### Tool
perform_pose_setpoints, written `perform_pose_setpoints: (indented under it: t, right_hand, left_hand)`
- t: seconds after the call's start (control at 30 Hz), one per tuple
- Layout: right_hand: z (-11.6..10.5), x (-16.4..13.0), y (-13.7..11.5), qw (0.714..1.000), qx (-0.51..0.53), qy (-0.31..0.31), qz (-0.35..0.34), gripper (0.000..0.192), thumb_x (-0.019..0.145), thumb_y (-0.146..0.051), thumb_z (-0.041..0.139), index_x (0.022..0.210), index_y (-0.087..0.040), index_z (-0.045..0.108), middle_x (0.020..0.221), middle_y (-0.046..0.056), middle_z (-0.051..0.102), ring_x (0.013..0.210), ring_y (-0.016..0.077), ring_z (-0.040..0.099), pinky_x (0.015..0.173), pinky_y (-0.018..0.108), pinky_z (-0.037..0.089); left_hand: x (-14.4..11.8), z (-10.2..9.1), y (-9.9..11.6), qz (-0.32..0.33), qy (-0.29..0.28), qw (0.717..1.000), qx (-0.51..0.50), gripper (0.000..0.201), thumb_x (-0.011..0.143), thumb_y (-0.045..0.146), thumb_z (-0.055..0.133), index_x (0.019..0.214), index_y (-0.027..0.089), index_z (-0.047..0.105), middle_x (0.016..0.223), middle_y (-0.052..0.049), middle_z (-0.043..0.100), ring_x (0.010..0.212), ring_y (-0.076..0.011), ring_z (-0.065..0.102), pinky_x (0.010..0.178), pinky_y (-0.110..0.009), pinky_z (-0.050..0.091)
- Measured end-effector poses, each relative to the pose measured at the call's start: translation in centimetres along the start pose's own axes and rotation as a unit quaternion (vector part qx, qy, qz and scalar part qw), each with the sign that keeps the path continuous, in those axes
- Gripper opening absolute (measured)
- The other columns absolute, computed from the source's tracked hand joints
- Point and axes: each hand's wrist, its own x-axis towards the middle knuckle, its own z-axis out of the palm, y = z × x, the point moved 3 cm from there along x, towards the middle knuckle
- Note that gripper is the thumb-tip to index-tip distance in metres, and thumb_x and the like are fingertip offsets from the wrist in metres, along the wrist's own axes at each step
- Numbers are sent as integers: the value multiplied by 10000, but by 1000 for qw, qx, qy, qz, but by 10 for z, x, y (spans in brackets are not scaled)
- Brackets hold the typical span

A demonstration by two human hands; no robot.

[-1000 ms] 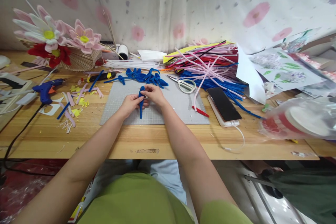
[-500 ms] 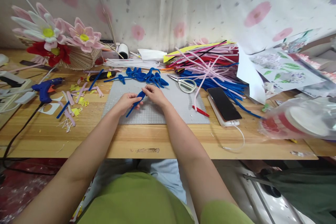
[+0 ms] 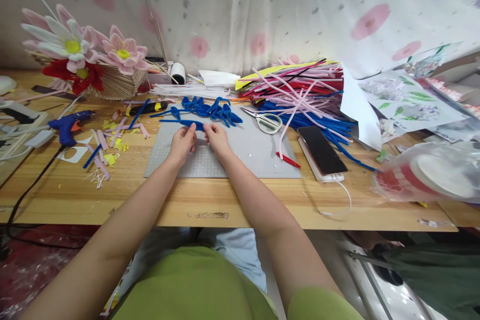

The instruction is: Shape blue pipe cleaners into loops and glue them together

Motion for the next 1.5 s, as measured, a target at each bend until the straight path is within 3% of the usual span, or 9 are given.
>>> perform_pose_setpoints:
  t: [0.1, 0.17, 0.3, 0.43, 0.67, 0.97, 1.1, 1.3, 1.5]
  right_hand:
    - [12, -9, -4, 992, -5, -126, 17, 320, 729, -473, 584, 645, -189, 465, 526, -48, 477, 441, 58, 406, 410, 187, 284]
    - [12, -12, -8, 984, -43, -170, -6, 309, 726, -454, 595, 635, -178, 491, 493, -55, 464, 433, 53, 383, 414, 185, 267]
    - [7, -16, -15, 967, -102, -227, -63, 315, 708, -432, 612, 582, -161, 512, 449, -65, 433, 434, 48, 338, 441, 193, 253]
    - [8, -19, -16, 959, -58, -270, -57, 322, 698, -462, 610, 610, -160, 545, 463, -62, 449, 444, 53, 359, 453, 198, 276]
    - [14, -24, -12, 963, -8, -268, -33, 340, 670, -478, 638, 611, -161, 530, 484, -52, 483, 438, 47, 394, 427, 178, 283]
    - [18, -20, -5, 960, 21, -281, 3, 359, 722, -518, 585, 727, -159, 586, 643, -5, 574, 524, 66, 495, 429, 177, 365]
    - [16, -20, -5, 968, 1, -251, -5, 335, 683, -470, 640, 661, -144, 563, 562, -28, 539, 470, 40, 441, 419, 161, 314]
    - [16, -21, -6, 976, 16, -214, -28, 330, 666, -461, 650, 651, -149, 542, 521, -46, 520, 445, 34, 413, 409, 161, 267]
    - [15, -17, -6, 977, 30, -213, -6, 326, 654, -458, 652, 663, -149, 548, 517, -46, 521, 424, 34, 412, 394, 163, 269]
  left_hand:
    - [2, 2, -2, -32, 14, 997, -62, 293, 770, 369, 591, 628, 173, 427, 416, 91, 365, 309, -22, 272, 338, -177, 206]
    - [3, -1, -1, -42, 2, 996, -81, 293, 753, 346, 618, 622, 169, 424, 388, 99, 348, 301, -15, 266, 330, -164, 193]
    - [3, -8, 0, -61, -79, 992, -71, 267, 723, 293, 658, 608, 140, 471, 386, 74, 404, 301, -7, 280, 317, -151, 187]
    - [4, -11, 2, -74, -160, 982, -75, 255, 703, 270, 678, 591, 118, 508, 413, 32, 464, 320, -4, 306, 317, -140, 192]
    - [3, -16, 8, -75, -224, 968, -81, 259, 677, 302, 703, 602, 121, 533, 438, 34, 467, 339, -6, 326, 329, -137, 245]
    - [11, -23, 3, -76, -157, 981, -89, 216, 672, 277, 700, 634, 123, 554, 406, 60, 428, 340, -28, 379, 372, -154, 338]
    - [13, -21, 0, -48, -140, 986, -80, 237, 638, 286, 722, 643, 124, 549, 433, 60, 458, 356, -32, 402, 385, -159, 366]
    - [13, -22, -4, -77, -172, 979, -75, 325, 557, 329, 777, 672, 127, 549, 474, 59, 488, 381, -31, 408, 446, -193, 449]
    - [10, -23, 4, -58, -194, 972, -120, 361, 649, 448, 700, 789, 131, 597, 482, 67, 428, 390, -30, 383, 408, -172, 413]
